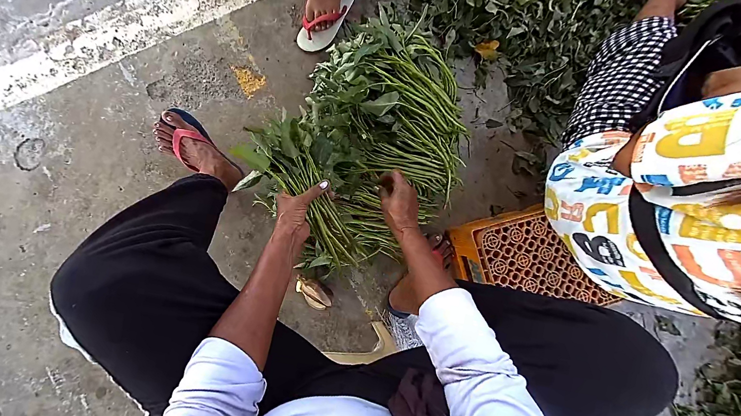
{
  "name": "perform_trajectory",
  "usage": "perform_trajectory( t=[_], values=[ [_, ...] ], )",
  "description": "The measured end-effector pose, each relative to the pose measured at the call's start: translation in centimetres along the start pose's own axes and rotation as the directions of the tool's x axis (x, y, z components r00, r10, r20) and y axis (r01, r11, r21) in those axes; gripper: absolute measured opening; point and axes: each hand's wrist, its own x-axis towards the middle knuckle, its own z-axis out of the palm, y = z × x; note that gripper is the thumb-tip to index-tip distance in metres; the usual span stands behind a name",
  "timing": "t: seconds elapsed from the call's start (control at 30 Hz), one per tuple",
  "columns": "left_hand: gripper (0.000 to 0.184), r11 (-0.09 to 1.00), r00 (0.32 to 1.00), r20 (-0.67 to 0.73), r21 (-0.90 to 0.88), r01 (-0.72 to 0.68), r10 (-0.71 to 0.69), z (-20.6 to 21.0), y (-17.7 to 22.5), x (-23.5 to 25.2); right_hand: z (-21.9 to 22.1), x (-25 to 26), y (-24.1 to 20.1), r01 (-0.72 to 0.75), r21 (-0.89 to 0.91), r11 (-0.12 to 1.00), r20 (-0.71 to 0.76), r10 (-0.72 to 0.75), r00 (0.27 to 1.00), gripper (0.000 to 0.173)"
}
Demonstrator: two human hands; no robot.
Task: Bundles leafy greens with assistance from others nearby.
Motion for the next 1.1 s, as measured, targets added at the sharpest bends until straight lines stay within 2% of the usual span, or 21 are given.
perform_trajectory(
  t=[0.07, 0.17, 0.3, 0.4, 0.53, 0.6, 0.67, 0.73, 0.8, 0.83, 0.9, 0.93, 1.0, 1.07, 1.1],
  values=[
    [0.04, 0.999, 0.997, -0.078, 0.017, -0.029, 0.03, -0.1, 0.0, 0.1, -1.1, -0.3, -0.2, -0.013, 0.067, 0.998, -0.103, 0.02, 0.995, 0.026],
    [0.047, 0.997, 0.989, -0.14, 0.072, -0.038, 0.048, -0.2, -0.5, 0.1, -1.1, -1.6, -1.9, 0.102, 0.193, 0.976, -0.174, -0.069, 0.982, 0.022],
    [0.05, 0.993, 0.989, -0.137, 0.103, -0.05, 0.064, 0.2, -0.5, 0.0, 1.6, -4.1, -4.0, 0.221, 0.235, 0.946, -0.061, -0.213, 0.975, 0.02],
    [0.057, 0.987, 0.995, -0.074, 0.152, -0.05, 0.061, 0.0, -0.5, -0.2, 2.8, -5.7, -5.0, 0.304, 0.26, 0.916, -0.001, -0.315, 0.949, 0.018],
    [0.059, 0.978, 0.995, -0.053, 0.198, -0.072, 0.084, 0.1, -0.5, -0.4, 3.1, -4.7, -3.6, 0.31, 0.297, 0.903, 0.038, -0.336, 0.941, 0.02],
    [0.06, 0.969, 0.992, -0.025, 0.222, -0.112, 0.12, 0.2, -0.5, -0.4, 2.4, -3.8, -3.5, 0.303, 0.324, 0.896, -0.01, -0.317, 0.948, 0.022],
    [0.056, 0.944, 0.987, 0.07, 0.291, -0.158, 0.144, 0.0, -0.8, -0.3, 1.5, -2.9, -4.4, 0.188, 0.438, 0.879, -0.018, -0.201, 0.979, 0.033],
    [0.048, 0.909, 0.957, 0.279, 0.376, -0.18, 0.074, -0.2, -0.7, -0.7, 0.7, -1.8, -5.8, 0.094, 0.564, 0.82, 0.028, -0.133, 0.991, 0.04],
    [0.04, 0.917, 0.871, 0.488, 0.371, -0.148, -0.057, -0.6, 0.0, -0.9, -0.5, -1.0, -7.3, 0.066, 0.618, 0.784, 0.114, -0.172, 0.978, 0.031],
    [0.039, 0.935, 0.815, 0.57, 0.336, -0.111, -0.108, -1.0, 0.6, -0.9, -1.2, -0.8, -7.8, 0.074, 0.637, 0.767, 0.174, -0.237, 0.956, 0.025],
    [0.039, 0.954, 0.753, 0.637, 0.298, -0.042, -0.166, -1.7, 2.2, -0.9, -2.4, -0.2, -8.0, 0.113, 0.666, 0.738, 0.253, -0.365, 0.896, 0.024],
    [0.036, 0.955, 0.758, 0.632, 0.295, -0.043, -0.16, -1.9, 3.2, -0.9, -2.8, 0.2, -7.8, 0.146, 0.644, 0.751, 0.256, -0.391, 0.884, 0.026],
    [0.029, 0.943, 0.837, 0.541, 0.313, -0.111, -0.081, -1.9, 5.3, -1.3, -3.0, 1.2, -6.1, 0.208, 0.515, 0.832, 0.209, -0.357, 0.911, 0.032],
    [0.023, 0.915, 0.927, 0.372, 0.358, -0.188, 0.045, -1.9, 6.8, -1.4, -2.2, 2.0, -3.5, 0.2, 0.251, 0.947, 0.176, -0.248, 0.953, 0.03],
    [0.022, 0.903, 0.948, 0.298, 0.369, -0.22, 0.109, -2.0, 7.0, -1.2, -1.6, 2.1, -2.1, 0.174, 0.107, 0.979, 0.189, -0.192, 0.963, 0.029]
  ],
)
